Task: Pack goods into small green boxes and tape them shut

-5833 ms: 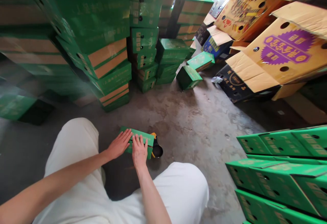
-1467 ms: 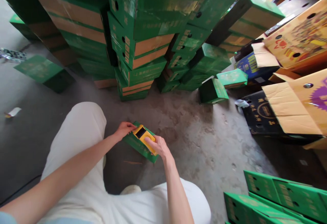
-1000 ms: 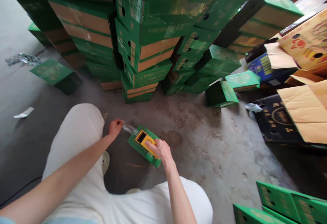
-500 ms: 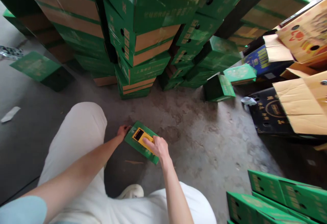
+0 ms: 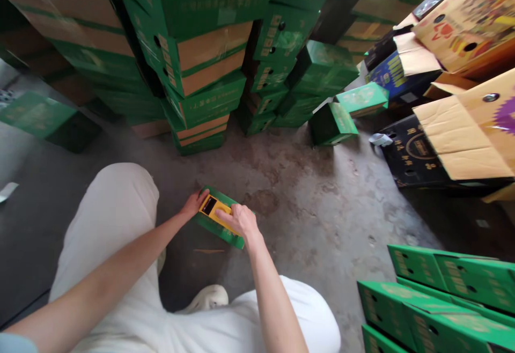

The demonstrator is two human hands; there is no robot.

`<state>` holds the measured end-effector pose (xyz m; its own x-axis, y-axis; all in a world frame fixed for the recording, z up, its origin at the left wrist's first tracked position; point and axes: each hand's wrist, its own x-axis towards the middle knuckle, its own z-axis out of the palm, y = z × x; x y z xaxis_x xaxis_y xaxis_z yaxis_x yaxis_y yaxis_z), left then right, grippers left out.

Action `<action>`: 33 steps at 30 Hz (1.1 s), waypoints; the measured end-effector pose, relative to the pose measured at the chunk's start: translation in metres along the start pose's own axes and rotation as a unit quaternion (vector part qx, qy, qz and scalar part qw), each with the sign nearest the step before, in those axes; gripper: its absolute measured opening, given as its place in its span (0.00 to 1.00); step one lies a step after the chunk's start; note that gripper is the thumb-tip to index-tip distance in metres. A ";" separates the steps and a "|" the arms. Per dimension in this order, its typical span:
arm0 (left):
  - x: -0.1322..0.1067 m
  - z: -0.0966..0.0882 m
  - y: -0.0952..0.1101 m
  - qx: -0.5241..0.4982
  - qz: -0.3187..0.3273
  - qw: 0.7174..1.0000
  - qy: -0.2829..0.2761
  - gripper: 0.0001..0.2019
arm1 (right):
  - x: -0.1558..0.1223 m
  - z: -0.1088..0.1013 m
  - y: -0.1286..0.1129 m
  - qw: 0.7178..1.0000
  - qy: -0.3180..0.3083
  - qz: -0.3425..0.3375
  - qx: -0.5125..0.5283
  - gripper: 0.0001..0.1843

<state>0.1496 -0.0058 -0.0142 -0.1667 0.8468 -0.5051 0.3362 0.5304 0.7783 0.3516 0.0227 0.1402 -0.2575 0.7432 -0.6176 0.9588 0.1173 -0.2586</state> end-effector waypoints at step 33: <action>-0.083 0.067 0.026 0.488 0.495 0.714 -0.081 0.51 | -0.085 0.008 0.156 0.996 -0.007 0.038 0.085 0.28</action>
<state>0.2344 -0.0652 0.0227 0.6836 0.7297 0.0145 0.7143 -0.6730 0.1921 0.5221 -0.0271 0.1467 -0.1881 0.7357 -0.6506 0.9419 -0.0525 -0.3317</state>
